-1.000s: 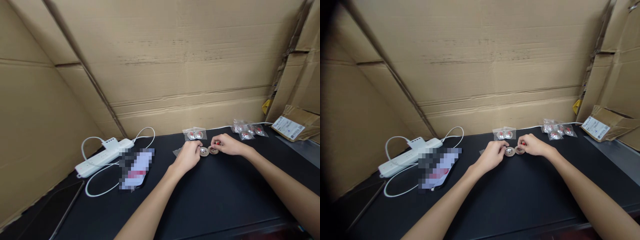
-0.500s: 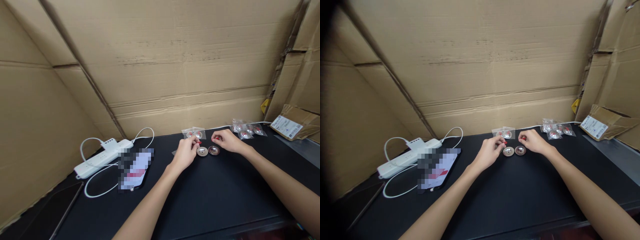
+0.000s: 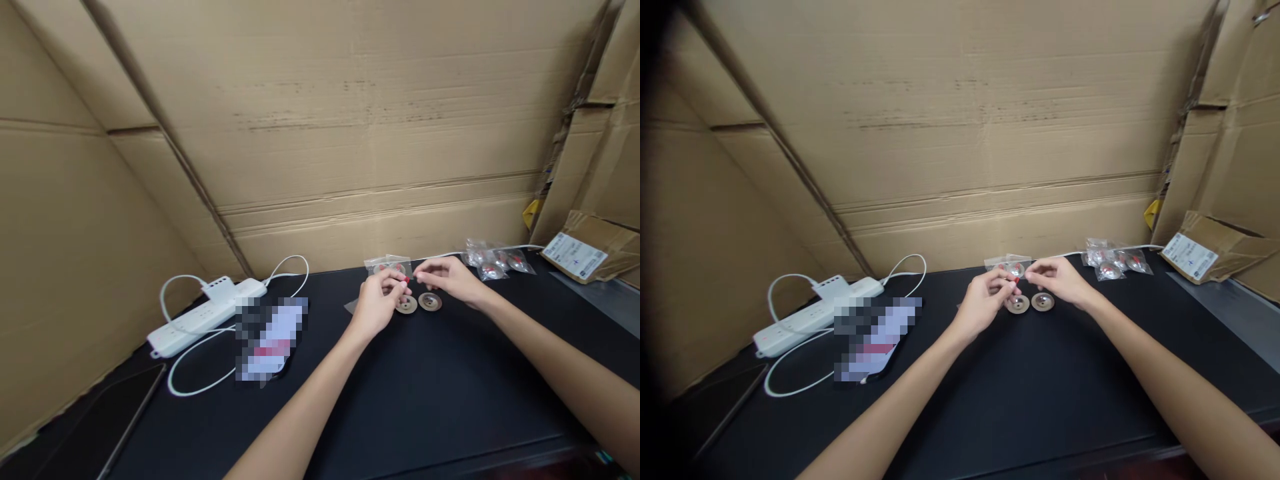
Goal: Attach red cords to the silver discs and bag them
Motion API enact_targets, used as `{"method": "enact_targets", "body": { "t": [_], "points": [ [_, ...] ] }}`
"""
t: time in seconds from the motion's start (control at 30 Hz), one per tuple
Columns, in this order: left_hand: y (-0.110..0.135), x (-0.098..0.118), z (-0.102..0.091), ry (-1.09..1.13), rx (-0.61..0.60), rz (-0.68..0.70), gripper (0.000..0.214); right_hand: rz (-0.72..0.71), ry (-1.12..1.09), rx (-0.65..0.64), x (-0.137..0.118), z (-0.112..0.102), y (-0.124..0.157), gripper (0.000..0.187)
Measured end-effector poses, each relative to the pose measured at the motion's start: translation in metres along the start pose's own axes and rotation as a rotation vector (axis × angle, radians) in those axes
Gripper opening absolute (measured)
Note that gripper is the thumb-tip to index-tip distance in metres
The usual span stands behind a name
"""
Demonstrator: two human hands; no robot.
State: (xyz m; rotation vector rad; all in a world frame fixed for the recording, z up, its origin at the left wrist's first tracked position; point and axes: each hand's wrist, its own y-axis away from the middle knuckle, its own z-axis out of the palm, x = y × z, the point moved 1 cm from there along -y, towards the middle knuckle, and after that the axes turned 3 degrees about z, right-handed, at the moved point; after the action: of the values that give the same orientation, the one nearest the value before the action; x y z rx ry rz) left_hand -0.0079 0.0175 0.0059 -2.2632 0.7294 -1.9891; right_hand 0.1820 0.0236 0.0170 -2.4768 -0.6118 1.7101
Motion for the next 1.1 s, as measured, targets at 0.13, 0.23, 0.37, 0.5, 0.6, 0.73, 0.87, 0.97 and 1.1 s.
{"method": "enact_targets", "body": {
  "t": [0.13,0.23,0.37,0.5,0.6,0.73,0.87,0.97,1.1],
  "points": [
    [0.0,-0.001,0.005,0.287,-0.005,-0.018,0.027,0.072,-0.426,-0.051,-0.008,0.019,0.004,0.031],
    [0.001,0.001,0.007,0.353,-0.029,-0.01,0.031,0.149,-0.582,-0.016,-0.003,0.027,0.005,0.033],
    [0.001,0.001,0.008,0.377,-0.037,-0.008,0.031,0.159,-0.652,0.005,0.007,0.031,0.004,0.026],
    [-0.001,0.002,0.003,0.234,0.041,-0.008,0.025,0.151,-0.71,0.047,0.008,0.028,0.002,0.021],
    [0.0,0.006,-0.006,-0.156,0.124,0.083,0.017,0.137,-0.752,0.074,0.006,0.022,0.001,0.019],
    [0.003,0.006,-0.014,-0.684,0.089,0.198,0.016,0.158,-0.791,0.078,0.003,0.016,0.001,0.019],
    [0.007,0.004,-0.011,-1.008,0.022,0.254,0.022,0.213,-0.782,0.079,0.003,0.015,0.001,0.021],
    [0.01,0.003,-0.008,-1.125,-0.031,0.244,0.028,0.207,-0.75,0.104,0.004,0.016,0.001,0.02],
    [0.012,0.0,-0.007,-1.215,-0.082,0.202,0.033,0.226,-0.682,0.149,0.006,0.017,0.0,0.024]
  ]
}}
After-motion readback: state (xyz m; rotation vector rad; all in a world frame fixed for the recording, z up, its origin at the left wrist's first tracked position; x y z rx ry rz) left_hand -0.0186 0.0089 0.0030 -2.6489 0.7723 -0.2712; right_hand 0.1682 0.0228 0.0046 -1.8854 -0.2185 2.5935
